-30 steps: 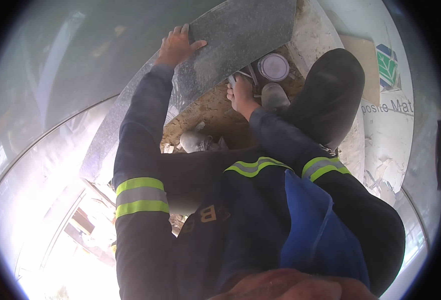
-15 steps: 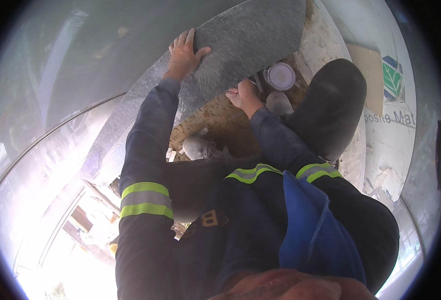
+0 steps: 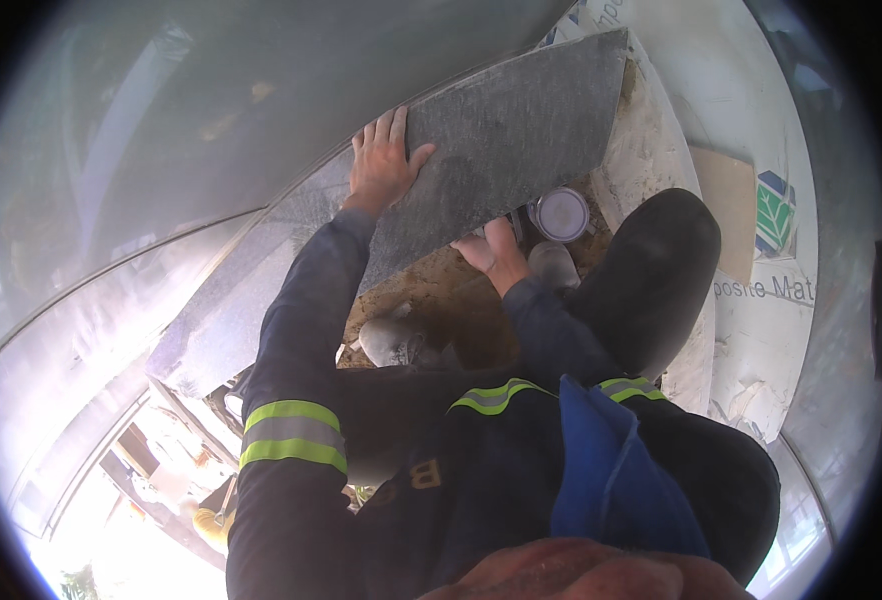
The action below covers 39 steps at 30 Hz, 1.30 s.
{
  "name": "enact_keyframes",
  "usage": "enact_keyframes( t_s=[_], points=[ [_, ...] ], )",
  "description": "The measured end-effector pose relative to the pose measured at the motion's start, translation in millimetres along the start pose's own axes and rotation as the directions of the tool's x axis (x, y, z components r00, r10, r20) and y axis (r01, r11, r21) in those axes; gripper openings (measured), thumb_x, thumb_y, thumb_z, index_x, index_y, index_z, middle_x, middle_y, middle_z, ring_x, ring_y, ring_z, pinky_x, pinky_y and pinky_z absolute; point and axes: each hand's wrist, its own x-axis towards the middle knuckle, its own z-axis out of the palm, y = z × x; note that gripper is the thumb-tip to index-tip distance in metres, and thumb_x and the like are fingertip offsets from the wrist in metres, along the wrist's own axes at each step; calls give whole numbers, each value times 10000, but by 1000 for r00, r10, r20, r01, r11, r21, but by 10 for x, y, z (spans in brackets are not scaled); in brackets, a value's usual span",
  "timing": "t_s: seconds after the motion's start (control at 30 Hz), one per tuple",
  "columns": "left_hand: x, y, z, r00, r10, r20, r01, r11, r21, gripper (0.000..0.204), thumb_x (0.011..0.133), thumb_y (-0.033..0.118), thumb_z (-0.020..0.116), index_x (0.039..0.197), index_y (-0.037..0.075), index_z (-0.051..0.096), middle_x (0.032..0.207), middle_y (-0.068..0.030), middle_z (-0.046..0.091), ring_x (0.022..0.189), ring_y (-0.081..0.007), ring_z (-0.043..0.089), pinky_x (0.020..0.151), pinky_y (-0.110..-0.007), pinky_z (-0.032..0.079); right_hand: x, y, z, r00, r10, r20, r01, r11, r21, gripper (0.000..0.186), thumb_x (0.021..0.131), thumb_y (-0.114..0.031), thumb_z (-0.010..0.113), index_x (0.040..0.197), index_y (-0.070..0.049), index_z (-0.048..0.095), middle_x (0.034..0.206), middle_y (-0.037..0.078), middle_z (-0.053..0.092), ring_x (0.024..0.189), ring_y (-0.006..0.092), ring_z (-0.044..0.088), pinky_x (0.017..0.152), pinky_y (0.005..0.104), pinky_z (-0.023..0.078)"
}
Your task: The person spreads adhesive on a curved wall section, then places a large stone tile onto the prepared surface. They adjust the tile position and use spacers to maintain alignment before applying grout to the joints.
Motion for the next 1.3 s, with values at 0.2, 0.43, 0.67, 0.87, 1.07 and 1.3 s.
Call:
enact_keyframes(
  t_s=[0.2,0.43,0.67,0.87,1.07,1.3],
  points=[
    [0,10,11,999,-30,26,31,999,-33,804,1003,577,568,1565,34,376,1524,-176,461,1423,-349,415,1196,-525,312,-61,-5,69,995,-37,98,41,998,-42,464,1133,-296,377,1539,-74,380,1595,101,377,1470,330,348,1205,574,295],
    [32,8,-40,1000,-16,8,16,996,-85,809,998,577,573,1538,-1,402,1496,-187,483,1401,-340,434,1184,-518,321,-12,60,77,990,-126,62,119,987,105,424,1122,-251,428,1500,-58,449,1551,106,454,1427,316,419,1198,500,353],
    [29,-42,41,1000,-3,-25,0,995,-100,821,991,579,583,1530,-15,410,1488,-184,492,1396,-336,442,1182,-507,325,130,67,-91,981,-119,155,96,984,147,396,1120,-244,440,1464,-57,491,1500,103,509,1373,293,478,1177,468,394],
    [-56,209,-179,996,85,13,-84,996,-36,982,905,643,662,1574,-5,350,1609,-222,337,1520,-380,290,1230,-604,213,44,60,14,998,-58,-34,62,987,148,363,1104,-220,452,1427,-68,521,1475,78,523,1331,269,502,1141,456,417],
    [-740,894,-376,829,302,470,-298,951,-84,1111,830,606,748,1626,19,242,1714,-173,166,1585,-397,133,1173,-766,179,-5,-24,-113,995,-81,59,90,982,-166,290,1089,-179,402,1305,-79,568,1237,62,587,1056,204,554,790,360,479],
    [-659,610,-197,831,377,409,-422,906,20,1113,724,407,830,1642,140,261,1723,-169,138,1586,-439,86,1126,-844,135,254,-52,-351,998,-60,3,59,970,-237,218,1072,-272,429,1141,-132,581,1036,15,574,811,155,452,580,321,323]
  ],
)
